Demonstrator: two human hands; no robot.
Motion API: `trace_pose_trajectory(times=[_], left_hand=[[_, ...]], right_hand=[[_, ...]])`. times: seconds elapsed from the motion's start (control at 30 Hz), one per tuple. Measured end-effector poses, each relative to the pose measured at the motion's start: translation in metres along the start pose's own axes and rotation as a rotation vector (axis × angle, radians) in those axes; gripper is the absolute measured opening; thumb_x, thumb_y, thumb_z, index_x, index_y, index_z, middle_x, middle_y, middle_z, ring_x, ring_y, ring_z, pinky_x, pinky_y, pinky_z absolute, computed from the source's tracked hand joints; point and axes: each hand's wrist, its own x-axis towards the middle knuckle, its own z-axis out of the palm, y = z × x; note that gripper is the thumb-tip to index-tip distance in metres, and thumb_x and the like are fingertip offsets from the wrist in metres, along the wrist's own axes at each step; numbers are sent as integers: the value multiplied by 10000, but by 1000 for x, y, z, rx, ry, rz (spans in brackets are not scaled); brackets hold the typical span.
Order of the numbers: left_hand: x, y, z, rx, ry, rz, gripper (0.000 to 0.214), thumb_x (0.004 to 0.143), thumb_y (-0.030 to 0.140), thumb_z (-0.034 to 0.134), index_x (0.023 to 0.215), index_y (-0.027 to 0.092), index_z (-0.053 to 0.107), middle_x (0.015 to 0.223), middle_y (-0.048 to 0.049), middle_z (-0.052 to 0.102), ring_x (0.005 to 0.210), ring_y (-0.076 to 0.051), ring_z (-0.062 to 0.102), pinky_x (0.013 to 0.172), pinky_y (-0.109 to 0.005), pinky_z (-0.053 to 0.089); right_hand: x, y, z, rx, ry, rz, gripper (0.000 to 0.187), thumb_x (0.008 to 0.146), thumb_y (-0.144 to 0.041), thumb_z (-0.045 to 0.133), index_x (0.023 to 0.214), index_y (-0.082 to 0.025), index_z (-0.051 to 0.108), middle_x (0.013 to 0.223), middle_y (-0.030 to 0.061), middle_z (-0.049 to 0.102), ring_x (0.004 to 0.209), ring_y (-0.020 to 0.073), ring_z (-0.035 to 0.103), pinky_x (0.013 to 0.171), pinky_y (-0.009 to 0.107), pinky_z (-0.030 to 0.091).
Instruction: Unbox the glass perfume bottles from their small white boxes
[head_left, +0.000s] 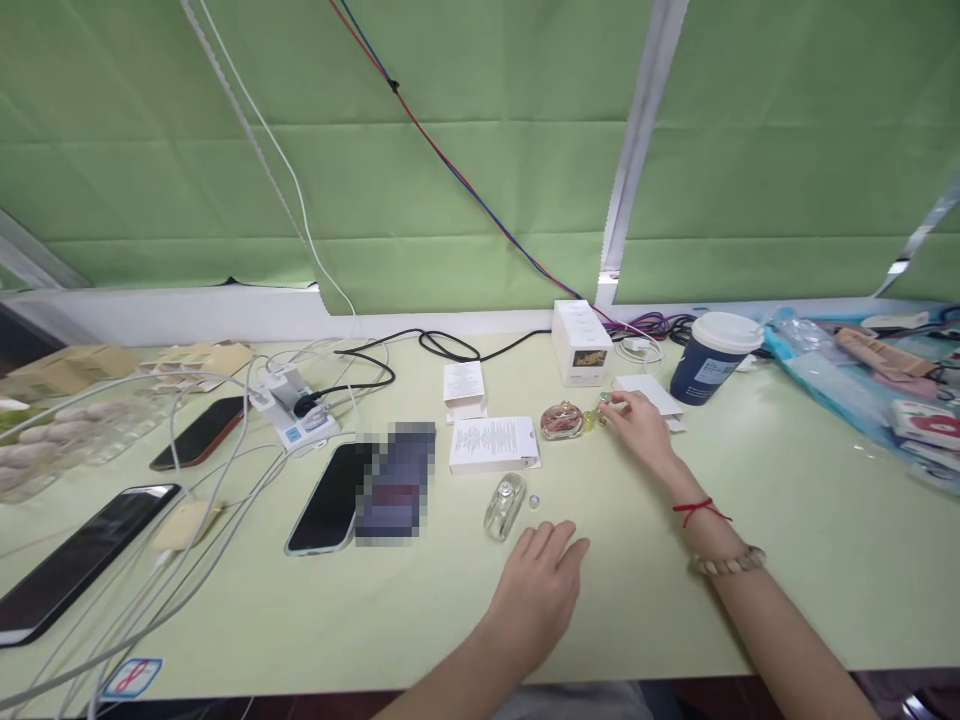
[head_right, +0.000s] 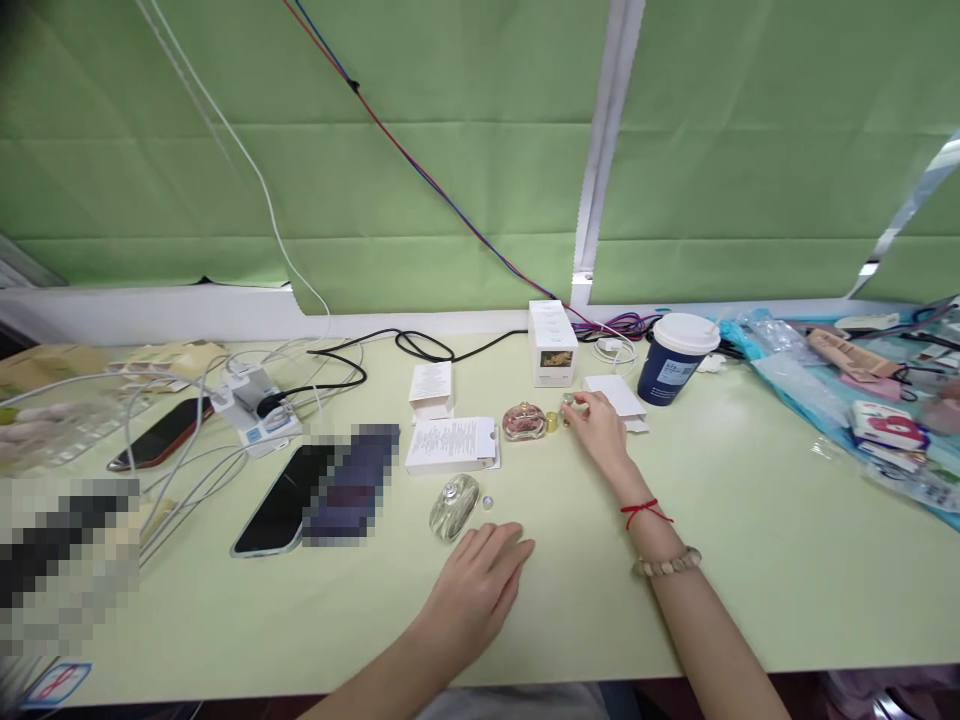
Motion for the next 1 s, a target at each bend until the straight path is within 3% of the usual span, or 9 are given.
trace_pose_trajectory(times=[0.2, 0.33, 0.4, 0.47, 0.5, 0.63, 0.73, 0.83, 1.0], left_hand=[[-17, -21, -25, 103, 340, -218, 373, 784, 123, 599, 1127, 133, 453, 950, -78, 481, 892, -131, 470, 760, -249, 414], [-9, -49, -33, -89, 32, -693, 461, 749, 362, 607, 1133, 194, 416, 1004, -33, 504, 890, -143, 509, 701, -265, 443], [-1, -57, -35, -269, -108, -801, 377, 736, 362, 581, 1072, 221, 485, 1001, 15, 550, 878, -131, 522, 739, -263, 432], [7, -60, -37, -354, -175, -835, 319, 738, 359, 565, 1037, 250, 545, 987, 53, 585, 867, -118, 544, 753, -250, 415], [10, -60, -38, -353, -207, -841, 301, 740, 365, 562, 1024, 266, 569, 970, 66, 597, 851, -118, 554, 735, -247, 407], [18, -57, -38, -315, -279, -836, 346, 735, 380, 580, 1068, 287, 582, 917, 70, 616, 728, -119, 542, 656, -244, 378], [22, -56, -32, -397, -211, -782, 415, 731, 330, 608, 1130, 240, 536, 1001, 41, 600, 633, -84, 493, 641, -229, 386], [33, -54, -22, -413, -151, -650, 333, 802, 308, 562, 1128, 241, 547, 1072, 25, 555, 711, -81, 519, 694, -220, 409], [73, -50, -5, -133, -175, -595, 338, 860, 336, 529, 1192, 284, 497, 1147, 62, 530, 872, -132, 567, 688, -271, 388]], right_hand=[[-3, -2, 0, -64, -47, -70, 396, 768, -351, 612, 1121, -171, 629, 1073, 45, 552, 783, 145, 495, 653, 291, 380], [-26, -28, -6, 222, 202, -299, 294, 812, -383, 562, 980, -161, 656, 853, 25, 590, 594, 96, 429, 561, 247, 383], [-45, -44, -3, 383, -116, -349, 286, 783, -427, 601, 834, -156, 677, 788, 25, 602, 561, 80, 441, 496, 221, 349], [-63, -59, 5, 309, -548, -414, 392, 621, -507, 730, 881, -216, 694, 820, -8, 595, 589, 70, 444, 531, 205, 359], [-70, -64, 9, 223, -633, -462, 460, 562, -551, 751, 880, -225, 685, 839, -20, 591, 614, 71, 448, 551, 208, 342], [-77, -68, 15, 60, -673, -512, 296, 681, -465, 708, 730, -181, 641, 779, -37, 576, 638, 62, 449, 545, 216, 258], [-63, -54, 5, 123, -715, -449, 128, 742, -328, 668, 791, -212, 690, 822, -20, 595, 675, 73, 499, 603, 206, 338], [-42, -32, -11, 193, -548, -312, 203, 705, -357, 681, 787, -172, 698, 831, 21, 613, 690, 109, 533, 667, 239, 410], [-19, -7, -28, 413, -44, 200, 453, 555, -503, 723, 736, -91, 674, 699, 80, 603, 574, 127, 513, 603, 267, 442]])
